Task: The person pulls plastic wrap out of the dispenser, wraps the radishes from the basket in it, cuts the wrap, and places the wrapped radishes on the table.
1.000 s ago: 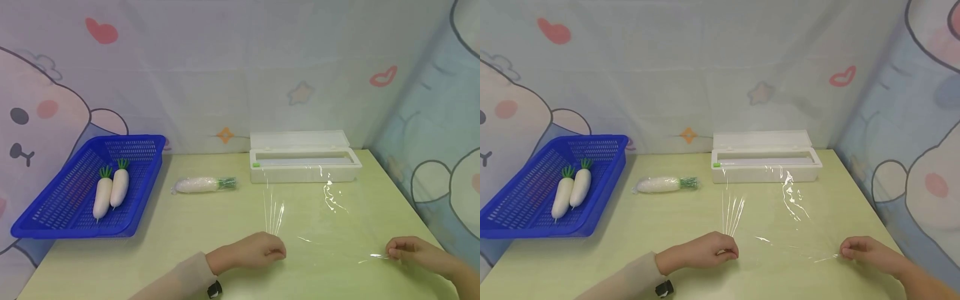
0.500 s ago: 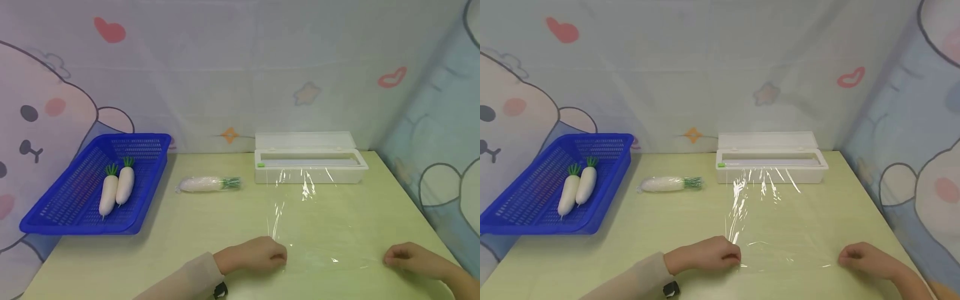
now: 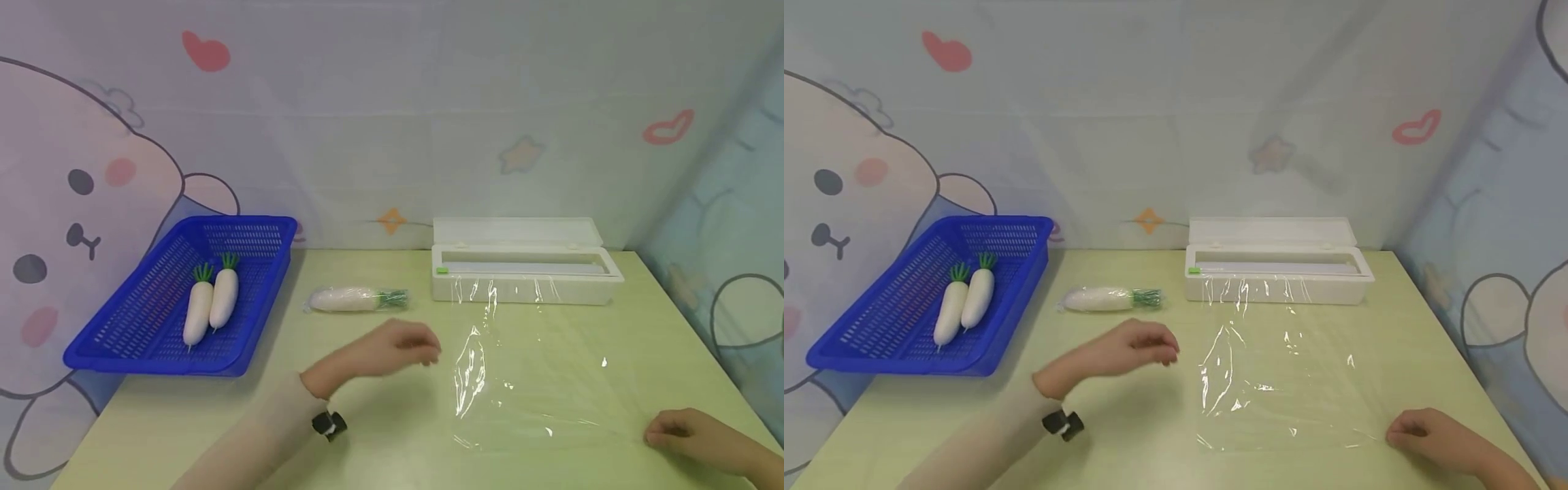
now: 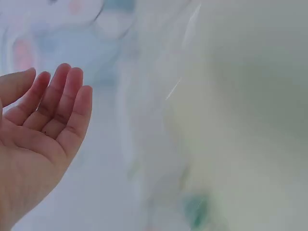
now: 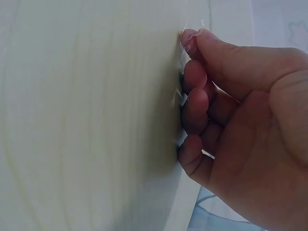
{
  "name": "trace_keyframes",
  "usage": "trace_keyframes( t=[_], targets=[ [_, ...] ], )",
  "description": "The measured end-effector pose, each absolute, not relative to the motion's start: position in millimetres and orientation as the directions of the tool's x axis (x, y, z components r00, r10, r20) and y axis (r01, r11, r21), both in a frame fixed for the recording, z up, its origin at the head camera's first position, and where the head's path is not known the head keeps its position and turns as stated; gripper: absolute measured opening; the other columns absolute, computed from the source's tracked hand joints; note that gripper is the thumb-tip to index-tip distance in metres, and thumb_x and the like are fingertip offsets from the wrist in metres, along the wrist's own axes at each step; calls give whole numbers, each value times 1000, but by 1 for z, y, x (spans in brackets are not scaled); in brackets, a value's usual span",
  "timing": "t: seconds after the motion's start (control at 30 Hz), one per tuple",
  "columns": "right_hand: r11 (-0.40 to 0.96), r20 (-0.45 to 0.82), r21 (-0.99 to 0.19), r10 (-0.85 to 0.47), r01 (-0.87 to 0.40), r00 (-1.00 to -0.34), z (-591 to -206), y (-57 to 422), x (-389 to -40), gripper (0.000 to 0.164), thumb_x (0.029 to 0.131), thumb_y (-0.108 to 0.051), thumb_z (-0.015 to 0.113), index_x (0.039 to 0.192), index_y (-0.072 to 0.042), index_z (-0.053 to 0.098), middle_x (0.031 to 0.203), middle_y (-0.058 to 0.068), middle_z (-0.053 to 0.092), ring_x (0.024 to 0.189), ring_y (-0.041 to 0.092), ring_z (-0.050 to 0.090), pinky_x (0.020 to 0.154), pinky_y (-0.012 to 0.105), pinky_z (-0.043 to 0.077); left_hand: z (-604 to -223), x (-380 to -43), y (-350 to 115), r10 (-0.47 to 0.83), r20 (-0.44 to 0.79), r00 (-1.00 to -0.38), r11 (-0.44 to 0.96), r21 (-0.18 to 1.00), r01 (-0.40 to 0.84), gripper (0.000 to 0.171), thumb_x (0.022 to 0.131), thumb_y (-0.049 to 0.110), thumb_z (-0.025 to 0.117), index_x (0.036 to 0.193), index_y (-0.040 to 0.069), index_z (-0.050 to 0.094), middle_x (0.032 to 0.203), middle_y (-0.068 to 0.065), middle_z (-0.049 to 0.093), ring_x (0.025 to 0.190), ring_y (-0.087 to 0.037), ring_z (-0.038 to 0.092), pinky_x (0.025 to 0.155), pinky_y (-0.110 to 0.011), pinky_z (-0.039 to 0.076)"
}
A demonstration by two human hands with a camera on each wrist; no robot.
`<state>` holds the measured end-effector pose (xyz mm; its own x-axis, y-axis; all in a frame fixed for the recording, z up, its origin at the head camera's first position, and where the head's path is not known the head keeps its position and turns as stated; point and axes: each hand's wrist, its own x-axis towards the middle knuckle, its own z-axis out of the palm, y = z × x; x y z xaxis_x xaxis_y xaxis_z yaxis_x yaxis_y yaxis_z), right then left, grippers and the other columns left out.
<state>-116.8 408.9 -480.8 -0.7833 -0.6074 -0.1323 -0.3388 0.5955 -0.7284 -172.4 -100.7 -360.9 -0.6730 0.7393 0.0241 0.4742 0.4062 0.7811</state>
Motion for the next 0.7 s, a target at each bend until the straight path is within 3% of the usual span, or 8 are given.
trace_keyframes(
  t=[0.17,0.3,0.5,0.7],
  targets=[
    [602,-134,-729,-593,-326,-794,-483,408,-116,17,98,-5,51,93,-9,66,86,-21,59,74,-7,45,59,20,40,-294,-204,-155,545,150,-825,428,796,427,22,100,17,53,110,1,62,100,-10,67,94,-22,62,85,-32,52],
    [617,-147,-724,-574,-308,-806,-483,408,-115,16,98,-6,52,93,-9,66,84,-21,59,72,-6,45,58,20,39,-258,-226,-197,376,201,-905,492,784,379,26,101,18,51,117,-2,59,104,-13,65,95,-18,62,86,-29,51],
    [609,-138,-729,-578,-313,-804,-482,409,-115,15,97,-5,52,92,-8,66,84,-22,59,73,-7,45,59,20,40,-242,-250,-247,187,205,-961,534,800,274,34,101,23,50,126,-1,54,110,-9,64,93,-8,61,83,-18,50],
    [583,-110,-745,-587,-325,-802,-486,411,-111,16,97,-2,52,92,-9,66,86,-22,60,75,-7,47,60,19,41,-249,-260,-286,41,204,-978,539,820,193,42,99,31,53,128,1,51,107,1,64,90,-1,61,81,-14,50]
  ],
)
